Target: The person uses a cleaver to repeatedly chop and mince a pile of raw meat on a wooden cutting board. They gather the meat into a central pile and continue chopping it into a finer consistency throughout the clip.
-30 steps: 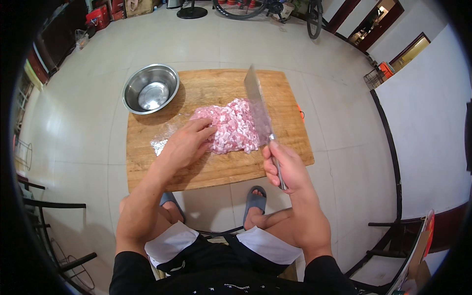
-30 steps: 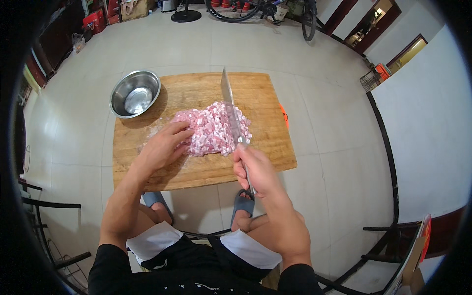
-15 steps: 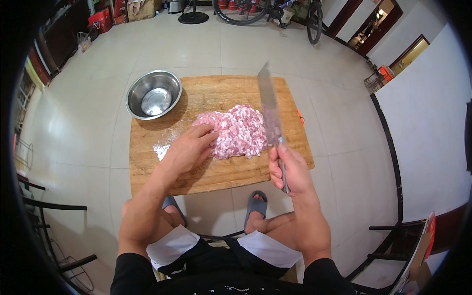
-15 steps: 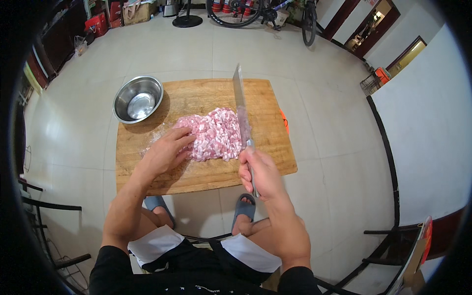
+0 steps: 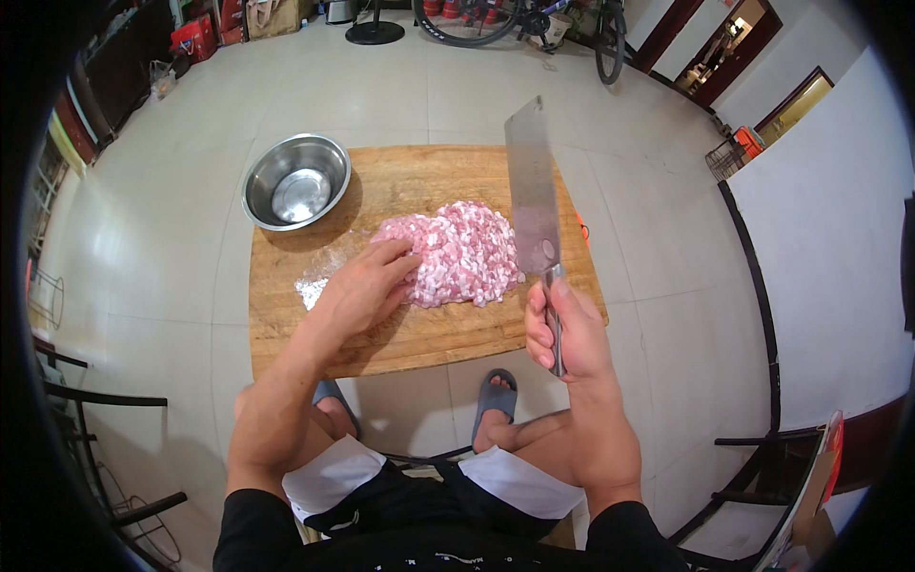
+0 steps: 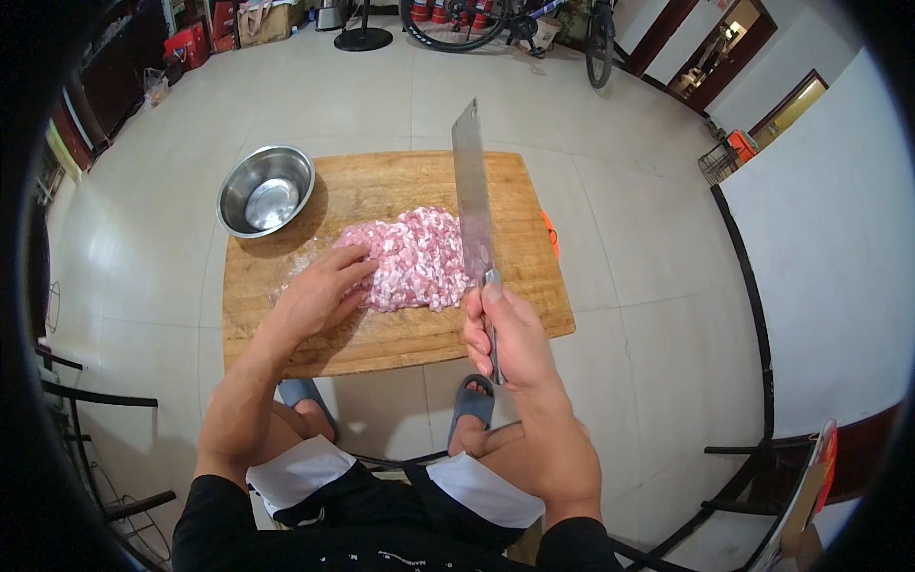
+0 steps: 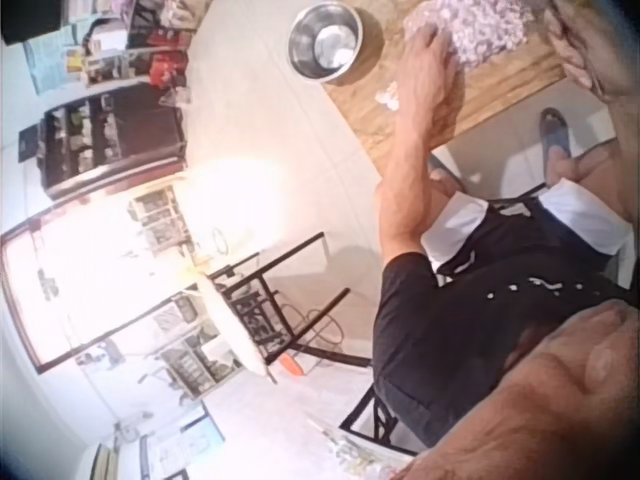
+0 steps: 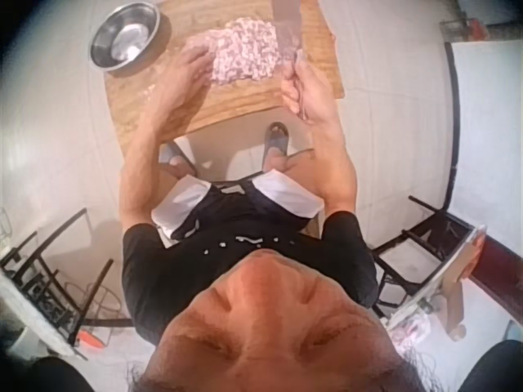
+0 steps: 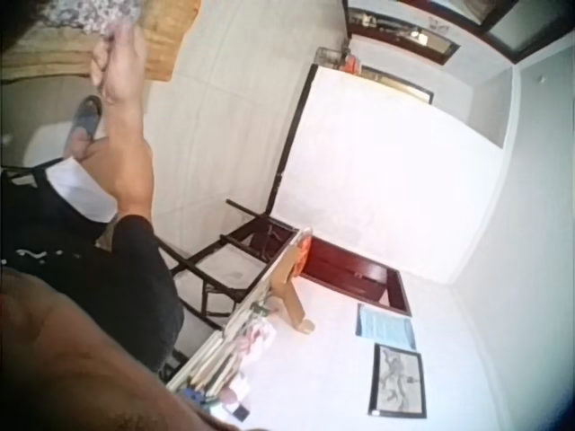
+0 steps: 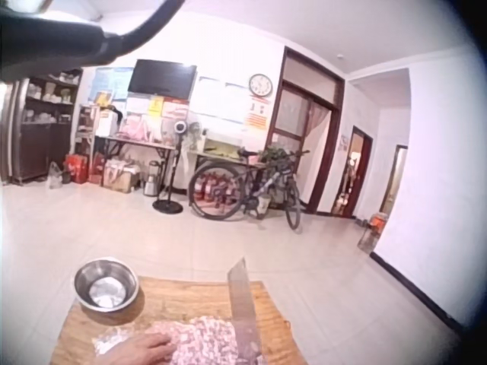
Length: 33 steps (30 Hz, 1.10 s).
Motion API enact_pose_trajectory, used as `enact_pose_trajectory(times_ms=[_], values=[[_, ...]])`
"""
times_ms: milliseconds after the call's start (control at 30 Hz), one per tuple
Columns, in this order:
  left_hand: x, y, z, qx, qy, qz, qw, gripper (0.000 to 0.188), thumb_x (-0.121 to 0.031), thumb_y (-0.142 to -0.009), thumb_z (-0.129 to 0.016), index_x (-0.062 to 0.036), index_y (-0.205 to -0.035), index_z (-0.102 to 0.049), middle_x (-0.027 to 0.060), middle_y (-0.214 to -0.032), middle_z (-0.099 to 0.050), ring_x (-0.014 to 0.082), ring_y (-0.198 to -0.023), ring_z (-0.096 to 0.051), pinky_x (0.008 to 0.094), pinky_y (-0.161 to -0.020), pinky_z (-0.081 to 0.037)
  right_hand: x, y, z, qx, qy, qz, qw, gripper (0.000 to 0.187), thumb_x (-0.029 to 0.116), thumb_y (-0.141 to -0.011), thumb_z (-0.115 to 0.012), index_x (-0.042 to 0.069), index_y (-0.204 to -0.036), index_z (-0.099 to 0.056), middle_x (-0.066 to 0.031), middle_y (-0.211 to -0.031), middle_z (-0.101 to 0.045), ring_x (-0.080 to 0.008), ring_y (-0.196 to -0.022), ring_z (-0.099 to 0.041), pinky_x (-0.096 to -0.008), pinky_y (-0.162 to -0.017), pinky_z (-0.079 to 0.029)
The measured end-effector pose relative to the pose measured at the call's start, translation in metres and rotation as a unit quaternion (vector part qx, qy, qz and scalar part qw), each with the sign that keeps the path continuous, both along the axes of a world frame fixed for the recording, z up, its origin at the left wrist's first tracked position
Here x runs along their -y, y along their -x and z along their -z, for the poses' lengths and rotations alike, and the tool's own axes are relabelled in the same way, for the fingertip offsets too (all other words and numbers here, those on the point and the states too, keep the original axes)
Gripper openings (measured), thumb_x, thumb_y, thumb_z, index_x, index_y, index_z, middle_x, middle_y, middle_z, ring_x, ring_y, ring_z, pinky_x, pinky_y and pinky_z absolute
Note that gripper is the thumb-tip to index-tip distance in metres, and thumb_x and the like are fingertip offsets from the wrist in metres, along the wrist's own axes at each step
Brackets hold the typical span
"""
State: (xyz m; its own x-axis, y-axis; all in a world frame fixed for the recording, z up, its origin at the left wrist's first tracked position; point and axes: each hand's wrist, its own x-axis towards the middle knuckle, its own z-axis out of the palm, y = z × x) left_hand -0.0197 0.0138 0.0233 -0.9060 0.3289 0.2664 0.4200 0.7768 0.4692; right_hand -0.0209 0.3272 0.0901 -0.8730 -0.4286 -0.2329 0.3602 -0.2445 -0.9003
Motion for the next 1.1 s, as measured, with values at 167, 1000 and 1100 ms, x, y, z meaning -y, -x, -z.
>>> enact_pose_trajectory(times_ms=[167, 1000, 1100], values=[[-0.001, 0.005, 0.005, -0.003, 0.004, 0.002, 1.000, 0.049, -0.013, -0.093, -0.078, -0.0084, -0.141, -0.068, 0.0173, -0.150, -0.062, 0.0397, -0.139, -0.059, 0.0458, -0.116, -0.050, 0.012, 0.011, 0.036, 0.097, -0.097, -0.044, 0.990, 0.042, 0.046, -0.117, -0.048, 0.008, -0.101, -0.055, -0.0005, -0.065, -0.050, -0.0097, -0.044, -0.045, -0.0253, -0.041, -0.036], [-0.002, 0.004, 0.003, -0.011, -0.008, 0.008, 1.000, 0.048, -0.012, -0.093, -0.077, -0.0083, -0.140, -0.068, 0.0164, -0.149, -0.062, 0.0386, -0.137, -0.059, 0.0456, -0.113, -0.052, 0.004, 0.005, 0.031, -0.001, -0.099, -0.005, 0.995, 0.040, 0.043, -0.119, -0.044, 0.008, -0.103, -0.056, -0.0020, -0.065, -0.050, -0.0103, -0.042, -0.041, -0.0260, -0.040, -0.037], [0.002, 0.005, 0.012, -0.030, -0.001, 0.009, 1.000, 0.047, -0.012, -0.092, -0.077, -0.0080, -0.139, -0.068, 0.0159, -0.146, -0.062, 0.0378, -0.135, -0.060, 0.0455, -0.111, -0.053, 0.014, 0.019, 0.036, 0.122, -0.123, -0.053, 0.983, 0.040, 0.043, -0.119, -0.044, 0.008, -0.104, -0.056, -0.0018, -0.065, -0.050, -0.0106, -0.042, -0.041, -0.0266, -0.040, -0.037]])
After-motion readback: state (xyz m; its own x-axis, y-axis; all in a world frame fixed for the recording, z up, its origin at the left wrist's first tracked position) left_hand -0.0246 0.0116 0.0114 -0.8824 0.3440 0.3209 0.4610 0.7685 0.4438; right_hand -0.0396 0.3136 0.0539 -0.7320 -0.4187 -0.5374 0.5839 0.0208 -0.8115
